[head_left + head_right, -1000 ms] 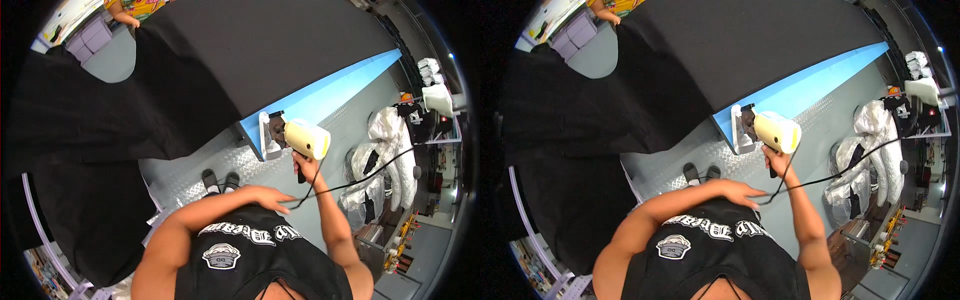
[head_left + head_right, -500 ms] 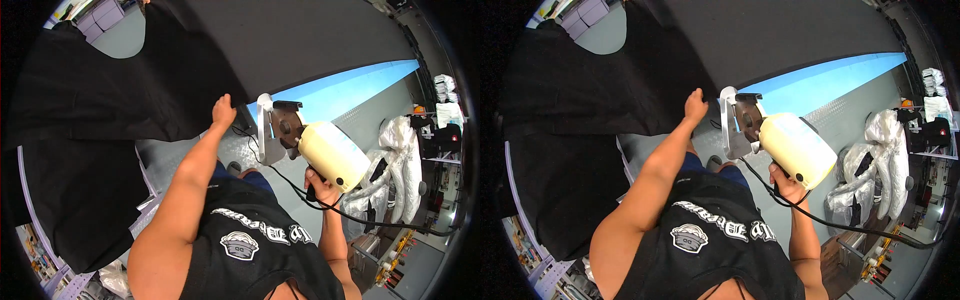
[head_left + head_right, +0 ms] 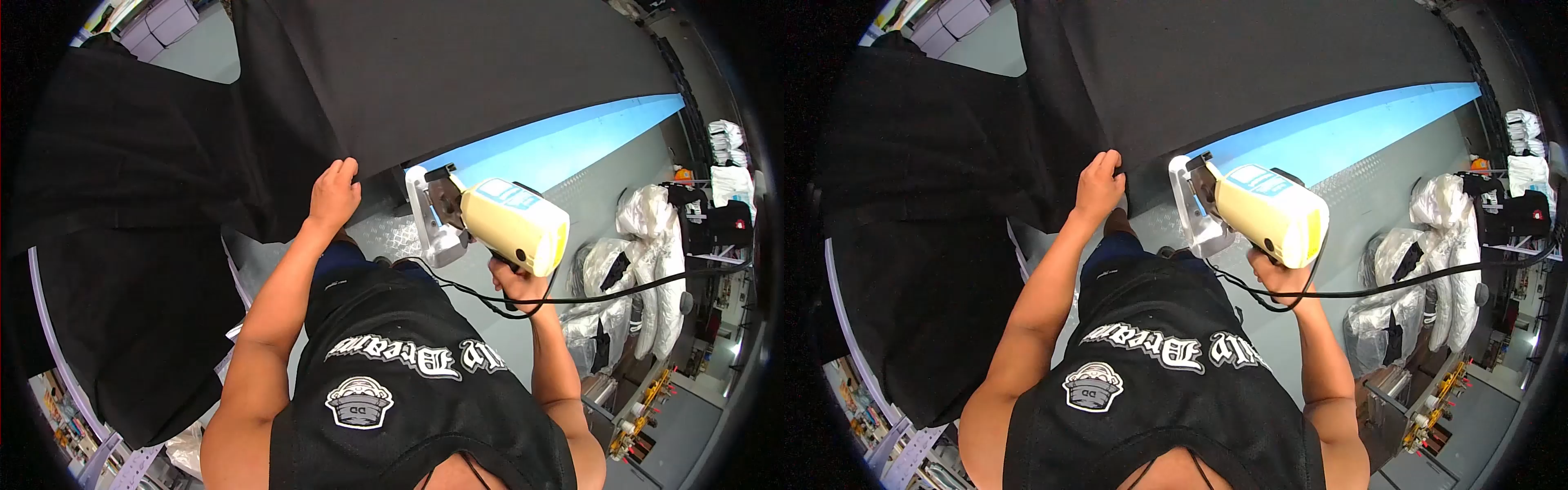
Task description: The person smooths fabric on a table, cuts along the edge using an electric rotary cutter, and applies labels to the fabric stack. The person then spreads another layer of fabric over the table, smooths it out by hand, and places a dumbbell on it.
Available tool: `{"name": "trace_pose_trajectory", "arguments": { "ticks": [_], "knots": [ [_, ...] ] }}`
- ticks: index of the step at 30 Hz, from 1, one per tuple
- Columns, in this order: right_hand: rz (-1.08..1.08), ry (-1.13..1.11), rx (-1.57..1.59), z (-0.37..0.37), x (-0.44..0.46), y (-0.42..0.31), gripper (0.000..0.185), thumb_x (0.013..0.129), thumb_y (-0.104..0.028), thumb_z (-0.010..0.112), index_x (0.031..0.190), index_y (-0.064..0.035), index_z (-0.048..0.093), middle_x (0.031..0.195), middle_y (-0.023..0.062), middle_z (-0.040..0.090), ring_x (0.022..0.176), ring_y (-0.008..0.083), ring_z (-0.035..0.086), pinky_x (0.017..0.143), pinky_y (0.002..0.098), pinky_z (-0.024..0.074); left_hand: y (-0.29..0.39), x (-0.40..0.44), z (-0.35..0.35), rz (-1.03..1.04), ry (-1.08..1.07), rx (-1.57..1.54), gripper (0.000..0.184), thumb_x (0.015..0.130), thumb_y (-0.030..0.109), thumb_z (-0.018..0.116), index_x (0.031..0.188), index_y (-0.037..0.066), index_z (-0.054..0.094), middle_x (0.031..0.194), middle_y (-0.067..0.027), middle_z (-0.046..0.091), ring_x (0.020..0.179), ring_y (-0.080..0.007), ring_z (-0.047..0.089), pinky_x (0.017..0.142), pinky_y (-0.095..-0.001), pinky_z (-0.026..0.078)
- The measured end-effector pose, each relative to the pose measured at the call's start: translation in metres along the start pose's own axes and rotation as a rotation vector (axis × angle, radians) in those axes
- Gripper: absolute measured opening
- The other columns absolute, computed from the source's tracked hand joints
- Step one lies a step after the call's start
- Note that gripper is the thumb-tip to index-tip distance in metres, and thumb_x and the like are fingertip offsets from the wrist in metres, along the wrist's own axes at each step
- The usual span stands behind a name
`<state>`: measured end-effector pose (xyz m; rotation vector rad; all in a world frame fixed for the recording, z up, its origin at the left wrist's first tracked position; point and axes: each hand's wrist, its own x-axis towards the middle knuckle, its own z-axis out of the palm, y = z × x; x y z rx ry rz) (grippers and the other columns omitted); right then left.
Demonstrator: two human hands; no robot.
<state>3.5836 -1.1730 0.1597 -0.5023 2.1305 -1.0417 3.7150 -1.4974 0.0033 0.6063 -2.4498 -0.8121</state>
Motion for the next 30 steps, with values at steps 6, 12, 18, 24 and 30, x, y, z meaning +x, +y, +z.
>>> {"name": "trace_pose_trajectory", "arguments": {
  "ticks": [6,12,18,24,30],
  "knots": [
    [0.018,0.007,0.028,-0.001,-0.008,-0.02,0.016,0.091,-0.013,0.068,0.101,-0.0018,0.064,0.07,0.0018,0.06,0.056,0.0101,0.056,0.048,0.0269,0.0473,0.026,-0.002,-0.023,0.012,0.002,-0.021,0.027,0.073,-0.003,0.069,0.092,0.006,0.051,0.082,-0.0131,0.055,0.077,-0.0365,0.062,0.069,-0.0461,0.052],
    [0.002,0.021,0.07,-0.004,-0.014,-0.031,0.014,0.091,-0.01,0.069,0.102,-0.002,0.064,0.072,0.0017,0.06,0.057,0.0097,0.057,0.047,0.0252,0.0462,0.052,-0.012,-0.039,0.031,-0.016,-0.035,0.027,0.072,-0.003,0.069,0.091,0.006,0.052,0.083,-0.014,0.056,0.078,-0.0373,0.062,0.07,-0.0468,0.052],
    [-0.02,-0.02,0.012,-0.005,-0.012,-0.025,0.013,0.092,-0.007,0.067,0.103,-0.0005,0.064,0.076,0.0023,0.062,0.057,0.0093,0.057,0.048,0.0245,0.0474,0.073,-0.044,-0.036,0.041,-0.057,-0.076,0.028,0.073,-0.002,0.069,0.092,0.006,0.052,0.084,-0.0148,0.054,0.082,-0.0378,0.062,0.071,-0.0477,0.052],
    [-0.09,-0.021,0.054,-0.006,-0.01,-0.026,0.021,0.093,-0.019,0.069,0.103,-0.001,0.066,0.068,0.0017,0.06,0.056,0.0095,0.056,0.049,0.0273,0.0475,0.113,-0.099,-0.032,0.02,-0.074,-0.181,0.022,0.073,-0.002,0.067,0.089,0.005,0.052,0.081,-0.0163,0.052,0.08,-0.0395,0.061,0.069,-0.0488,0.05],
    [-0.202,-0.122,0.104,-0.014,0.006,-0.009,0.015,0.096,-0.012,0.063,0.105,-0.0006,0.065,0.072,0.0002,0.058,0.057,0.008,0.055,0.047,0.0235,0.0447,0.158,-0.193,-0.009,-0.078,-0.128,-0.359,0.017,0.074,-0.004,0.063,0.085,0.003,0.053,0.077,-0.0165,0.053,0.071,-0.0405,0.06,0.062,-0.0486,0.049]
  ]
}}
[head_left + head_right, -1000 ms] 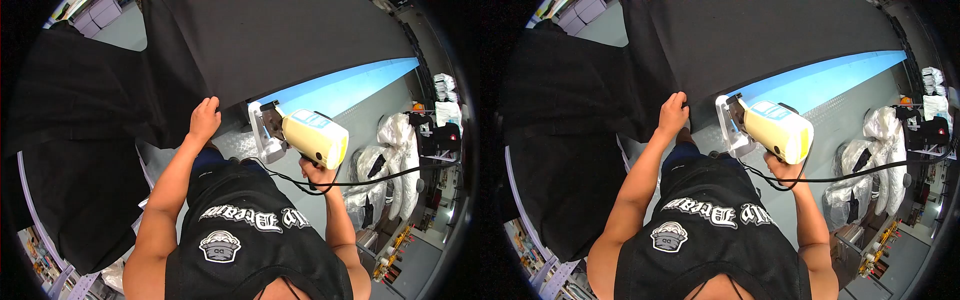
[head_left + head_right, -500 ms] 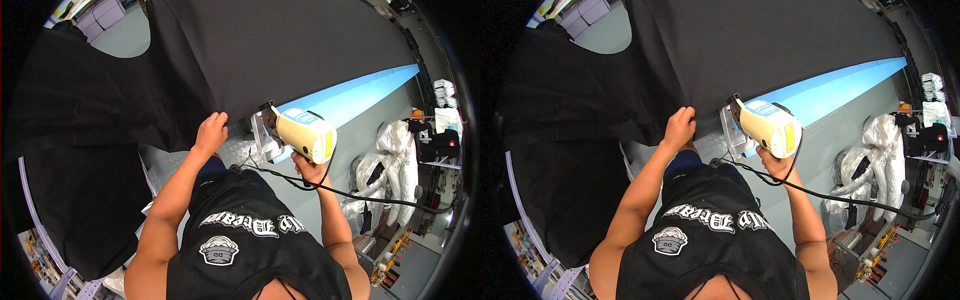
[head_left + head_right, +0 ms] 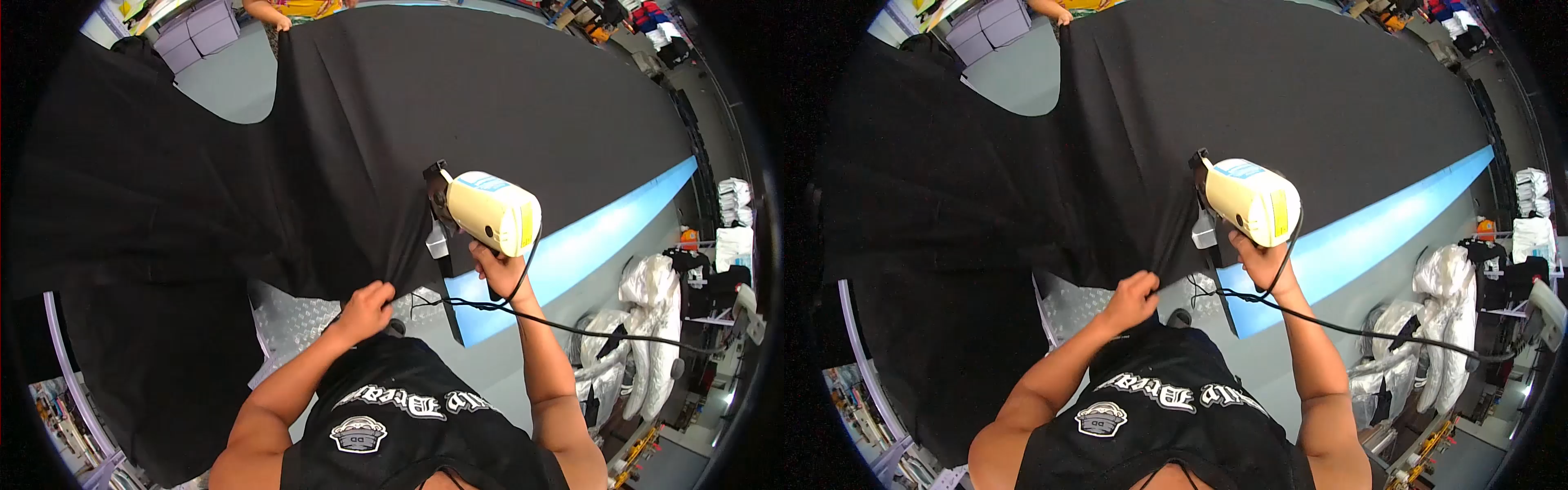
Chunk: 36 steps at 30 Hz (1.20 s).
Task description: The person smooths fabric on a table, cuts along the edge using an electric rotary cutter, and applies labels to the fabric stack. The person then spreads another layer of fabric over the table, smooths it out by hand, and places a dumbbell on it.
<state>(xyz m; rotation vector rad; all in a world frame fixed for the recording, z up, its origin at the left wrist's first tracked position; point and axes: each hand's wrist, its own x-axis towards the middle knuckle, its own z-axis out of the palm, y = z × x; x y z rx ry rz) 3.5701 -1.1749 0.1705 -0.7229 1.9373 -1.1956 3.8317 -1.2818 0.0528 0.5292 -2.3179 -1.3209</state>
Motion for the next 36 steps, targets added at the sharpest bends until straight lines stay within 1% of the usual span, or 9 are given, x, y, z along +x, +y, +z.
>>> {"name": "trace_pose_trajectory", "arguments": {
  "ticks": [5,10,14,21,27,29,31,33,36],
  "knots": [
    [-0.089,-0.039,-0.059,-0.003,0.03,0.005,0.023,0.095,-0.014,0.064,0.115,-0.0036,0.069,0.064,-0.0022,0.057,0.051,0.0057,0.052,0.046,0.0234,0.0435,0.016,-0.082,0.048,-0.152,-0.174,-0.231,0.016,0.071,-0.002,0.063,0.082,0.002,0.053,0.073,-0.0142,0.053,0.063,-0.0314,0.059,0.057,-0.0397,0.047],
    [-0.197,-0.094,-0.042,0.005,0.094,-0.005,0.021,0.094,-0.014,0.063,0.109,-0.0015,0.07,0.063,-0.0004,0.059,0.049,0.0079,0.053,0.044,0.0257,0.0448,0.009,-0.143,0.09,-0.48,-0.467,-0.477,0.021,0.071,0.007,0.07,0.081,0.005,0.052,0.066,-0.0024,0.048,0.06,-0.01,0.048,0.054,-0.0293,0.04],
    [-0.23,-0.069,-0.079,0.023,0.153,-0.026,0.024,0.093,-0.019,0.066,0.106,0.0004,0.069,0.063,0.0027,0.06,0.049,0.0092,0.055,0.045,0.0274,0.0449,0.002,-0.176,0.119,-0.663,-0.643,-0.65,0.019,0.074,-0.001,0.069,0.08,0.008,0.053,0.071,0.0056,0.048,0.068,-0.0063,0.045,0.06,-0.026,0.038],
    [-0.24,0.006,-0.086,0.056,0.271,-0.077,0.02,0.091,-0.018,0.068,0.087,0.0011,0.064,0.068,0.0039,0.061,0.054,0.0117,0.058,0.044,0.0282,0.048,-0.007,-0.219,0.182,-0.64,-0.641,-0.772,0.016,0.072,-0.007,0.053,0.078,0.008,0.05,0.068,0.0062,0.039,0.066,-0.0076,0.037,0.057,-0.0284,0.03],
    [-0.353,0.019,-0.002,0.063,0.274,-0.072,0.025,0.089,-0.02,0.071,0.097,0.0035,0.063,0.073,0.0074,0.062,0.054,0.0142,0.059,0.044,0.03,0.0501,0.038,-0.284,0.254,-0.707,-0.636,-0.822,0.015,0.069,-0.006,0.05,0.077,0.007,0.047,0.066,0.0043,0.04,0.063,-0.0092,0.037,0.055,-0.0299,0.032],
    [-0.39,0.047,0.097,0.083,0.359,-0.088,0.024,0.09,-0.019,0.071,0.098,0.0027,0.064,0.072,0.0069,0.062,0.055,0.0144,0.06,0.045,0.03,0.0509,-0.014,-0.226,0.215,-0.752,-0.652,-0.84,0.015,0.069,-0.006,0.051,0.077,0.006,0.049,0.066,0.0037,0.043,0.062,-0.0093,0.041,0.054,-0.0301,0.035],
    [-0.471,-0.003,0.201,0.079,0.353,-0.081,0.021,0.091,-0.018,0.071,0.098,0.0014,0.065,0.073,0.0069,0.062,0.056,0.0145,0.061,0.046,0.03,0.0515,-0.019,-0.23,0.218,-0.634,-0.525,-0.705,0.01,0.074,0.001,0.062,0.082,0.004,0.058,0.069,-0.0035,0.059,0.065,-0.0136,0.056,0.057,-0.034,0.045],
    [-0.497,-0.028,0.357,0.069,0.316,-0.074,0.018,0.092,-0.016,0.071,0.096,0.001,0.065,0.075,0.0075,0.064,0.058,0.0147,0.062,0.046,0.0306,0.0524,-0.022,-0.217,0.199,-0.64,-0.485,-0.396,0.024,0.071,0.017,0.076,0.087,0.004,0.062,0.081,-0.0159,0.069,0.075,-0.032,0.067,0.065,-0.0435,0.05],
    [-0.624,-0.035,0.309,0.049,0.222,-0.074,0.019,0.087,-0.008,0.075,0.099,0.0027,0.064,0.073,0.0073,0.064,0.052,0.0155,0.06,0.045,0.03,0.0514,-0.022,-0.163,0.138,-0.656,-0.34,-0.27,0.04,0.07,0.032,0.086,0.085,0.005,0.061,0.076,-0.013,0.064,0.073,-0.0277,0.065,0.064,-0.0399,0.051]
  ]
}}
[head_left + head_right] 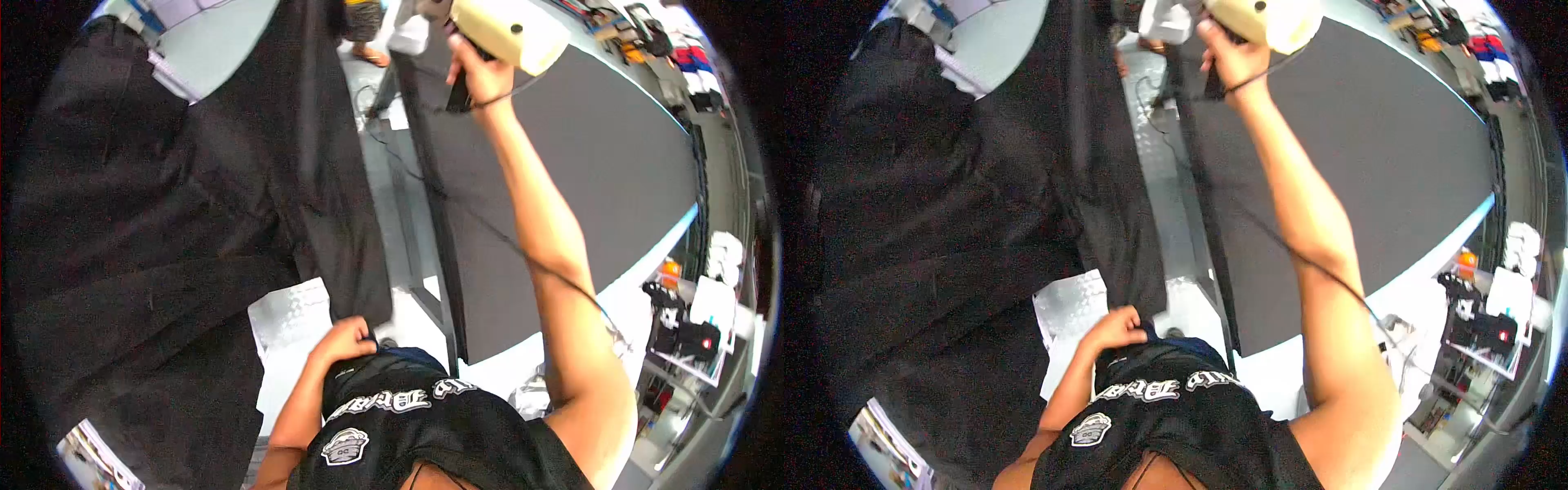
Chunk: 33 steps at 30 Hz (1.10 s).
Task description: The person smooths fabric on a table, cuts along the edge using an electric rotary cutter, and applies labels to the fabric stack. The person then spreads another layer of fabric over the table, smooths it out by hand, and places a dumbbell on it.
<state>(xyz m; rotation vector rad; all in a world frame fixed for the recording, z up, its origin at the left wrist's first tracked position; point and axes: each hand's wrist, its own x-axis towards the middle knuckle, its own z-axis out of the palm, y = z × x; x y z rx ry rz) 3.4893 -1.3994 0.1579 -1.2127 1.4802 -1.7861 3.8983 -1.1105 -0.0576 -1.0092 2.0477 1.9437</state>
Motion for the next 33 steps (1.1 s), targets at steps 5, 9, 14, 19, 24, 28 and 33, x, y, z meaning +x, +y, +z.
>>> {"name": "trace_pose_trajectory", "arguments": {
  "ticks": [5,9,14,19,24,28,33],
  "knots": [
    [0.11,0.065,0.036,-0.001,-0.119,-0.059,0.032,0.09,-0.002,0.068,0.121,0.0042,0.064,0.093,0.0086,0.07,0.054,0.0121,0.058,0.048,0.0269,0.0483,0.114,0.047,-0.095,0.338,0.487,0.205,0.037,0.081,0.027,0.079,0.103,0.004,0.061,0.104,-0.014,0.064,0.098,-0.0343,0.06,0.083,-0.0415,0.049],
    [0.249,-0.002,-0.082,-0.018,-0.226,-0.107,0.014,0.097,-0.005,0.061,0.108,0.0033,0.06,0.076,0.0074,0.06,0.058,0.015,0.059,0.054,0.0283,0.0491,0.16,0.044,-0.051,0.765,0.345,0.376,0.052,0.079,0.026,0.078,0.123,0.005,0.06,0.126,-0.0152,0.06,0.115,-0.0382,0.056,0.098,-0.0495,0.043],
    [0.404,-0.133,-0.121,-0.058,-0.355,-0.138,0.013,0.098,-0.012,0.063,0.103,0.0002,0.061,0.074,0.005,0.061,0.062,0.0139,0.059,0.058,0.0289,0.0484,0.124,0.036,0.099,0.894,-0.557,0.09,0.058,0.096,0.026,0.065,0.148,0.011,0.047,0.144,-0.0152,0.055,0.126,-0.035,0.055,0.105,-0.0453,0.043],
    [0.544,-0.117,-0.21,-0.121,-0.474,-0.164,0.013,0.098,-0.016,0.066,0.098,-0.0032,0.062,0.077,0.0036,0.061,0.064,0.0127,0.057,0.059,0.0269,0.0495,0.078,0.005,0.15,0.407,-0.93,0.153,0.044,0.103,0.036,0.057,0.134,0.006,0.059,0.125,-0.0138,0.068,0.114,-0.0271,0.065,0.097,-0.038,0.049],
    [0.465,-0.315,-0.599,-0.2,-0.539,-0.169,0.022,0.092,-0.015,0.07,0.111,-0.0051,0.067,0.099,0.0096,0.07,0.086,0.025,0.067,0.077,0.0377,0.0535,0.013,-0.027,0.073,0.198,-0.625,0.276,0.032,0.094,0.036,0.066,0.099,0.005,0.073,0.091,-0.011,0.074,0.086,-0.0226,0.07,0.08,-0.0369,0.054],
    [0.148,-0.461,-0.865,-0.251,-0.575,-0.153,0.032,0.09,-0.02,0.074,0.117,-0.0041,0.066,0.104,0.011,0.071,0.094,0.0306,0.067,0.084,0.0414,0.0533,-0.002,-0.004,0.02,0.138,-0.103,0.177,0.019,0.09,0.021,0.067,0.087,0.002,0.068,0.068,-0.0066,0.062,0.065,-0.0133,0.057,0.062,-0.0356,0.049],
    [0.202,-0.655,-0.933,-0.316,-0.585,-0.099,0.085,0.074,-0.012,0.084,0.144,0.0029,0.038,0.137,0.0194,0.056,0.124,0.0278,0.054,0.109,0.0387,0.042,0.106,0.05,0.02,0.232,0.328,0.132,0.027,0.094,0.024,0.069,0.084,0.0,0.06,0.064,-0.0095,0.058,0.06,-0.0169,0.054,0.059,-0.0339,0.045]
  ]
}}
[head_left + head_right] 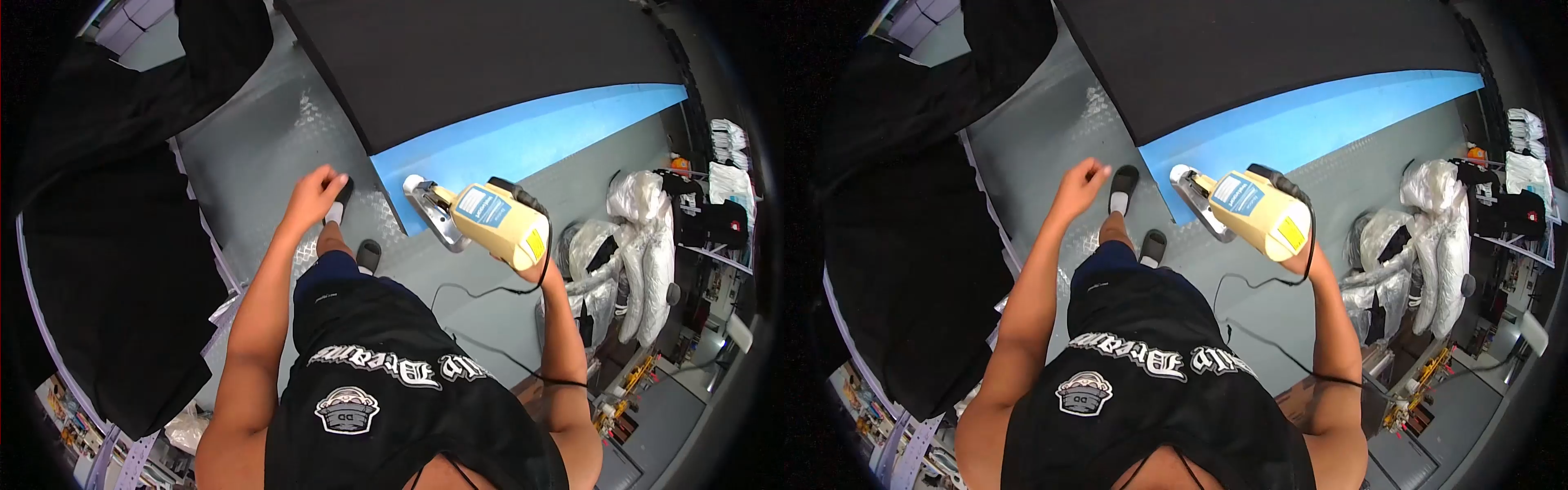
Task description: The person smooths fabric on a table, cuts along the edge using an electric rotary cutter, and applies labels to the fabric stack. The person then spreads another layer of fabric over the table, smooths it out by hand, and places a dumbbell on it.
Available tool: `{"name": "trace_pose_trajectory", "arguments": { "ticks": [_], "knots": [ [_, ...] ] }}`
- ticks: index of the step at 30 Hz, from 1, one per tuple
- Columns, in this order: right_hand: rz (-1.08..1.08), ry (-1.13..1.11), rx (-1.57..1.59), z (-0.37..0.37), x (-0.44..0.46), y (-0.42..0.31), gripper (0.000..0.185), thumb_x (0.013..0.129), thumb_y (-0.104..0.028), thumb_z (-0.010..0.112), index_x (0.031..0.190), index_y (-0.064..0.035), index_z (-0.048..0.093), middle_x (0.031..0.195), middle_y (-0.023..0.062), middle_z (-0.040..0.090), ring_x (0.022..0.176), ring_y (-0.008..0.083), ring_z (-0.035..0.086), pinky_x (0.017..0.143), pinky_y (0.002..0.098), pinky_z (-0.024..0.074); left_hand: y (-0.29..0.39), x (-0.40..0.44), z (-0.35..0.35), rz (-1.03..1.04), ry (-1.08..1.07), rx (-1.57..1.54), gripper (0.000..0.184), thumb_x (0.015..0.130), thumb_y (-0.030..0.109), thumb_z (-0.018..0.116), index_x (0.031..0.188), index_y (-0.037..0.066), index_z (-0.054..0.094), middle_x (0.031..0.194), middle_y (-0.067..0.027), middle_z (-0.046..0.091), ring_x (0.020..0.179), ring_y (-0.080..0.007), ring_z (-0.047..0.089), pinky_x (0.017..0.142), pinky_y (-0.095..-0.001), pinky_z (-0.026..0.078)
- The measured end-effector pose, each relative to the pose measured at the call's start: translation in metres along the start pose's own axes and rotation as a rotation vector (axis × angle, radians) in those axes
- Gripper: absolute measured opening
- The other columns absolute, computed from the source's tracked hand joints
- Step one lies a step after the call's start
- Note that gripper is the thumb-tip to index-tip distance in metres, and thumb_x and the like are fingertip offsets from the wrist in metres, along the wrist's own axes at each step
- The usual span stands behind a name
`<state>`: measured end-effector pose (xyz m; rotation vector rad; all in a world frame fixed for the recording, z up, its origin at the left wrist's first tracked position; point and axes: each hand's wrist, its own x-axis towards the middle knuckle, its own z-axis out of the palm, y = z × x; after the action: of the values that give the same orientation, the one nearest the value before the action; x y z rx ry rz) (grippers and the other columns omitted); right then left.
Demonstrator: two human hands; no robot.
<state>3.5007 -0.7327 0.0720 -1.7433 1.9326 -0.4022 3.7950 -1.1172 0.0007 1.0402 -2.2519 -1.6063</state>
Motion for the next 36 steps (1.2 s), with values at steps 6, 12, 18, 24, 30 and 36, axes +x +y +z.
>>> {"name": "trace_pose_trajectory", "arguments": {
  "ticks": [6,12,18,24,30,36],
  "knots": [
    [0.31,0.035,0.351,-0.023,0.017,0.003,0.078,0.071,-0.024,0.087,0.136,0.0,0.052,0.133,0.0202,0.061,0.122,0.0325,0.059,0.105,0.0408,0.0461,0.036,0.038,0.043,0.275,0.175,0.068,0.02,0.091,0.019,0.073,0.096,0.002,0.065,0.075,-0.0067,0.058,0.063,-0.0172,0.056,0.06,-0.032,0.048],
    [0.143,-0.043,0.51,-0.057,0.056,0.012,0.054,0.071,-0.022,0.083,0.118,-0.0012,0.066,0.115,0.0163,0.072,0.104,0.0279,0.07,0.094,0.0398,0.0531,0.047,0.05,0.049,0.567,0.138,0.302,0.016,0.084,0.013,0.076,0.096,0.004,0.069,0.086,-0.0091,0.063,0.079,-0.0288,0.064,0.069,-0.0384,0.053],
    [-0.071,-0.082,0.441,-0.073,0.095,0.036,0.049,0.065,-0.024,0.082,0.105,-0.0008,0.067,0.093,0.021,0.071,0.083,0.0458,0.064,0.074,0.0406,0.0558,0.056,0.037,0.049,0.603,0.2,0.494,0.013,0.084,0.01,0.073,0.096,0.005,0.069,0.09,-0.0081,0.063,0.083,-0.0286,0.064,0.071,-0.0407,0.055],
    [-0.071,-0.276,0.42,-0.085,0.108,0.064,0.058,0.067,-0.023,0.081,0.117,0.0009,0.064,0.102,0.0243,0.07,0.09,0.0445,0.066,0.08,0.0425,0.0548,0.066,0.007,0.08,0.306,0.38,0.415,0.012,0.09,0.013,0.068,0.098,0.005,0.068,0.079,-0.0117,0.065,0.075,-0.032,0.065,0.068,-0.0429,0.054],
    [-0.095,-0.425,0.423,-0.101,0.117,0.062,0.071,0.071,-0.024,0.084,0.133,-0.0017,0.058,0.116,0.0205,0.07,0.101,0.0376,0.068,0.09,0.0413,0.0531,0.072,0.003,0.1,-0.05,0.472,-0.189,0.009,0.089,0.007,0.065,0.096,0.002,0.067,0.075,-0.0046,0.065,0.067,-0.0152,0.061,0.062,-0.0308,0.049],
    [0.062,-0.089,0.414,-0.137,0.171,0.141,0.045,0.089,-0.013,0.074,0.132,-0.0042,0.063,0.126,0.0127,0.068,0.107,0.0206,0.066,0.087,0.0321,0.0537,0.05,0.007,0.106,-0.155,0.415,-0.345,0.009,0.086,0.003,0.064,0.095,0.001,0.066,0.072,0.002,0.061,0.066,-0.005,0.053,0.062,-0.0236,0.045]
  ]
}}
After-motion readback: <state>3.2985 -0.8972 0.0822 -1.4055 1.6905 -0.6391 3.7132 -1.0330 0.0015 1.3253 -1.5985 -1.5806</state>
